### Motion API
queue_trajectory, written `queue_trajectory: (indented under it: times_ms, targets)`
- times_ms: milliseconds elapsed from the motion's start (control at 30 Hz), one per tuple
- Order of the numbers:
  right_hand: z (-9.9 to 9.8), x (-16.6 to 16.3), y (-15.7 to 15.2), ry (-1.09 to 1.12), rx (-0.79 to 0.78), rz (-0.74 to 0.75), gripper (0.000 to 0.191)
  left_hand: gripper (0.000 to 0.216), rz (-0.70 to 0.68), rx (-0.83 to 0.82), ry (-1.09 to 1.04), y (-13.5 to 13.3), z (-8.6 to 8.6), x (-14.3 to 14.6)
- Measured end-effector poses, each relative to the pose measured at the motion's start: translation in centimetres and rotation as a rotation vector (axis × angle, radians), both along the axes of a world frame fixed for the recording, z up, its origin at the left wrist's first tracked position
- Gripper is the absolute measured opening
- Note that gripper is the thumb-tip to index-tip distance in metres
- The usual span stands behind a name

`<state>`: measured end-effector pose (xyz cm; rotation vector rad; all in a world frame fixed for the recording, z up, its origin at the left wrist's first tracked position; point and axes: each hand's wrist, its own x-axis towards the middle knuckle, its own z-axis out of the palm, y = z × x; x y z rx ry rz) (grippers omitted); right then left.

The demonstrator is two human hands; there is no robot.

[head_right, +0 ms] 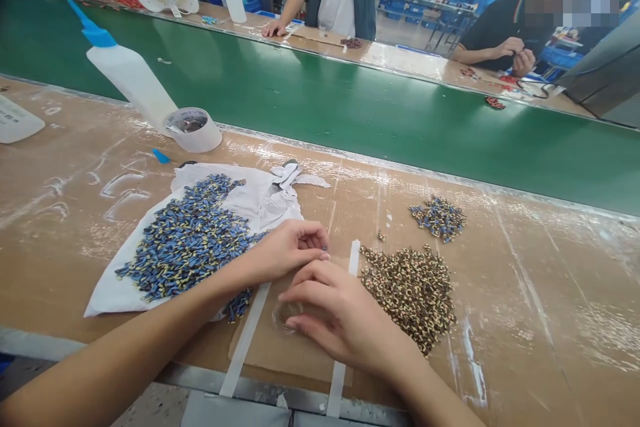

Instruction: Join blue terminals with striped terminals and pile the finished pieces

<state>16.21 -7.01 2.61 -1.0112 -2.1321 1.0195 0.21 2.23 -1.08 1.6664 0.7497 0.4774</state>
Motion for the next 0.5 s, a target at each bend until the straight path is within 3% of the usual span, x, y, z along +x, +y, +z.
queue_trajectory:
  times_ms: [67, 200, 233, 333, 500]
  targets:
    - [0.2, 1.5, 0.5, -0.017, 0.021, -0.133, 0.016, 0.005, 0.005, -0.012, 0.010, 0.1, 0.2, 0.0]
    - [-0.4, 6.5, 2.1, -0.190, 0.093, -0.722, 0.017, 0.010, 0.016, -0.051, 0.040, 0.2, 0.3, 0.0]
    - [-0.9, 7.6, 2.5, -0.257, 0.079, -0.804, 0.019, 0.010, 0.018, -0.059, 0.042, 0.2, 0.2, 0.1]
    - [-2.8, 9.2, 3.5, -0.381, 0.059, -0.814, 0.022, 0.012, 0.017, -0.072, 0.029, 0.2, 0.2, 0.0]
    - [-4.6, 8.3, 3.9, -0.522, 0.194, -0.778, 0.019, 0.013, 0.009, -0.112, 0.018, 0.2, 0.4, 0.0]
